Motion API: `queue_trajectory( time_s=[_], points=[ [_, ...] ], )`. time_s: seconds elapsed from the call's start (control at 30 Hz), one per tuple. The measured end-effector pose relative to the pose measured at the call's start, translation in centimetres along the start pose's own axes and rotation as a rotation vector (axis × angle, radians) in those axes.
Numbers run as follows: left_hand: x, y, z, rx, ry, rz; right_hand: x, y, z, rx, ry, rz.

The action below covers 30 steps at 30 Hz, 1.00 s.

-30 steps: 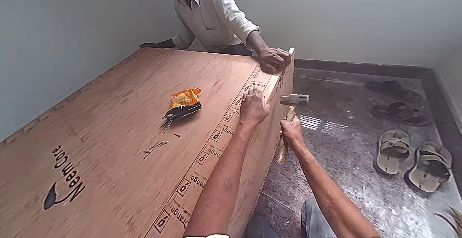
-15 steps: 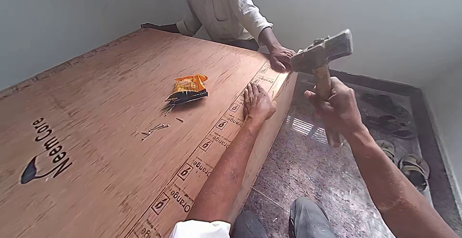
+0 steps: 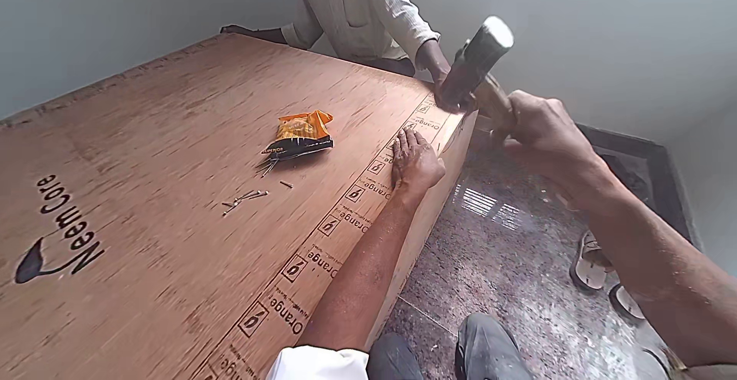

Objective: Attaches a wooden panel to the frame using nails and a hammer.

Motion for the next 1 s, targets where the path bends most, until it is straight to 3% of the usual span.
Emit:
queue_trajectory(
  time_s=[0.1,0.17,0.2,0.3,0.37,0.43,0.63,0.7,0.77,0.83,0.9,1.0],
  points=[
    [-0.1,0.2,0.0,0.004,0.000,0.000,1.5,0.1,2.7,-0.411,-0.231,0.108],
    [0.0,0.1,-0.1,-0.002,-0.008,0.001,1.8,-0.6,2.6,-0.508,-0.261,0.085],
    [0.0,0.1,0.0,-0.004,-0.006,0.002,1.6,-0.8,1.6,-0.436,-0.208,0.032],
    [0.2,0.0,0.0,-0.025,0.014,-0.013,-0.6,-2.5,-3.5,0.213,0.050,-0.191],
    [0.0,0.1,-0.4,-0.023,0.018,-0.029,-2.1,-3.1,-5.0,0.383,0.107,-0.211],
    [0.2,0.0,0.0,-0.037,0.022,-0.029,-1.7,-2.3,-3.7,0.285,0.052,-0.162],
    [-0.1,0.1,0.0,-0.010,-0.013,-0.005,0.6,-1.0,2.1,-0.422,-0.293,0.035],
    [0.0,0.0,0.0,0.000,-0.018,-0.005,0.7,-1.3,0.6,-0.321,-0.180,-0.040],
    [0.1,0.0,-0.1,-0.021,-0.008,-0.021,-0.5,-1.6,-3.2,0.106,0.013,-0.166],
    [0.2,0.0,-0.5,-0.038,0.024,-0.035,-1.9,-2.2,-5.9,0.323,0.096,-0.181],
    [0.5,-0.1,-0.2,-0.055,0.004,-0.029,-1.1,-2.3,-4.9,0.317,0.084,-0.133],
    [0.2,-0.2,0.2,-0.026,0.019,-0.031,0.9,-0.5,0.0,0.004,-0.067,-0.020]
  ],
)
Point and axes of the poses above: each hand's wrist, its own y-axis away from the middle knuckle, its own z-axis out of the back of the hand, x = y × z, the point moved 2 cm from there along -y, towards the middle knuckle, and after that the axes turned 15 degrees about x, right-handed, at the moved point
